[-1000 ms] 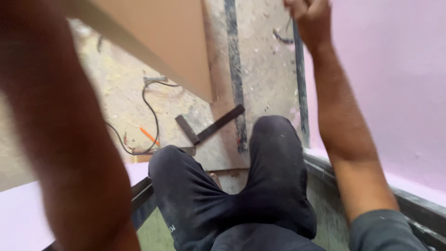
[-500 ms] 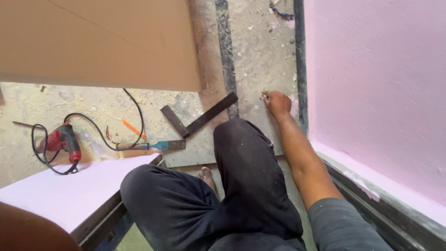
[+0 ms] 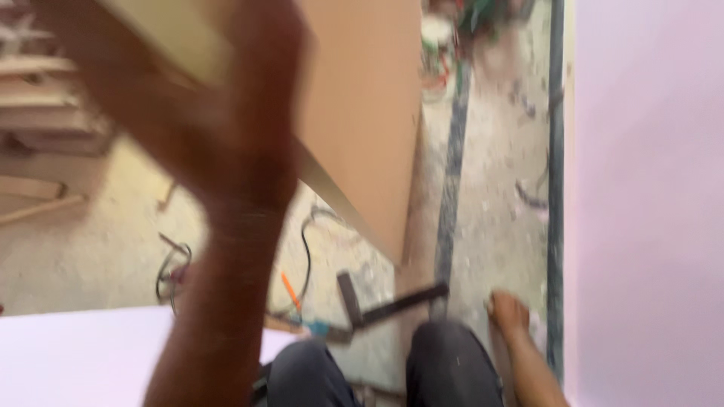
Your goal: The person marks a door with a pencil, then uses a power drill to secure a metal latch. They then pick up a metal lock body and install it into the door edge, securing it with screws.
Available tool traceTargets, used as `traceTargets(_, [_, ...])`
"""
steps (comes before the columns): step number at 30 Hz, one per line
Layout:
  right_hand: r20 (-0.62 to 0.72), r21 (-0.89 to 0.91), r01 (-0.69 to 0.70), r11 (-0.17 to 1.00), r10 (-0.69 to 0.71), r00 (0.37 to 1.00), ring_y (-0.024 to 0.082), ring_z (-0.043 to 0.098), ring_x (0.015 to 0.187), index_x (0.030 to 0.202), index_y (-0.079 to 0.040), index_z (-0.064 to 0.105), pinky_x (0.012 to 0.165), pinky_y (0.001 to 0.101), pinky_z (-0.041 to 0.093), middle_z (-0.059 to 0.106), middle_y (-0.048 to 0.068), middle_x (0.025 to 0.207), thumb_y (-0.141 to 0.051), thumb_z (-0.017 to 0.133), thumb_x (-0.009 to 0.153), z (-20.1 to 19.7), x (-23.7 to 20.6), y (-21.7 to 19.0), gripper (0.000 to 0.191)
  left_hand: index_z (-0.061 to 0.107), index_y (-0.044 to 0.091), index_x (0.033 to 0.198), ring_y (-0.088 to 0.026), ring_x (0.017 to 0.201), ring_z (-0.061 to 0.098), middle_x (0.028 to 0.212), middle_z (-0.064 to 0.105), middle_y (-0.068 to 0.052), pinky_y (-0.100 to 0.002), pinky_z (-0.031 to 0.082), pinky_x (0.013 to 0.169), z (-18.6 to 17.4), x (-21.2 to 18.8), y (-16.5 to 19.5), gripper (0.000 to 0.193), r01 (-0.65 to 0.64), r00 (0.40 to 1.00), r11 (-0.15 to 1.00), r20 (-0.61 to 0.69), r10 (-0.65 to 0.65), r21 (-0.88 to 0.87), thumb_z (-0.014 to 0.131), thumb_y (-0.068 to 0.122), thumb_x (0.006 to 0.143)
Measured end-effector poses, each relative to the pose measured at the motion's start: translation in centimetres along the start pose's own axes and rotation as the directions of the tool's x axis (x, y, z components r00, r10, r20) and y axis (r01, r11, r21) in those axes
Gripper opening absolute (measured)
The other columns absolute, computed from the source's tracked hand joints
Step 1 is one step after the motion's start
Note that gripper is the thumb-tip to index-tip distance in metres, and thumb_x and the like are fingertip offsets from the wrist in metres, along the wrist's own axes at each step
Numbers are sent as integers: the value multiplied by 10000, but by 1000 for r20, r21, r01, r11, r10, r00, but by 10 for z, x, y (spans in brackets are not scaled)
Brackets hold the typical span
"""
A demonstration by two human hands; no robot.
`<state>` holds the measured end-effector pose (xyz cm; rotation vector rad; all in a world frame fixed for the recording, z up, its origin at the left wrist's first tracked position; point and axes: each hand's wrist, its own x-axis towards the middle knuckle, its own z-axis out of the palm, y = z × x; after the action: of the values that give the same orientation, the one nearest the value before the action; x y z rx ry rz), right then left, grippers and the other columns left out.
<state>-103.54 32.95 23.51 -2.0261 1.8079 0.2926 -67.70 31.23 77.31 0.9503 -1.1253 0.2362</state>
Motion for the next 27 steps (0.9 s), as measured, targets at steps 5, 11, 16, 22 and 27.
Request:
traceTargets(5, [-97,369,-155,916,204,974,325,745,967,955,-128,770,892,438,577,789,117,976,-417,750,808,-34,-2,-27,325,457,8,1228,-185,929,580,1110,514,-113,-323,573,752,14,-10,1,431,31,989,999,148,-26,-29,703,11,874])
traceTargets(11, [-428,755,289,589,110,897,220,686,772,902,-4,745,740,361,527,749,112,810,-383,779,864,-160,41,-87,383,474,30,1340,-173,1109,627,1222,584,-89,-342,547,1032,30,-17,13,484,-79,988,997,134,77,6,757,13,948])
traceTargets(16, [-705,694,702,156,-47,708,94,708,830,1109,-8,753,766,246,594,762,56,921,-160,740,959,-351,-2,-167,214,477,28,1458,-195,1169,629,1289,580,-119,-335,552,1011,40,-15,20,629,-118,987,993,112,114,29,752,10,893])
traceTargets(22, [-878,478,853,-211,-141,457,117,720,938,1179,10,741,851,256,611,757,94,1021,-93,757,988,-493,-88,-243,217,487,14,1443,-216,1155,632,1317,580,-122,-341,551,997,41,-12,35,624,-98,986,995,137,94,18,747,12,876])
traceTargets(27, [-911,403,888,-220,-191,366,102,731,981,1183,8,737,867,240,625,766,81,1071,-39,765,978,-518,-112,-268,212,539,18,1355,-238,1138,643,1212,592,-117,-370,538,1001,43,-9,44,576,-12,995,999,101,9,34,754,25,821])
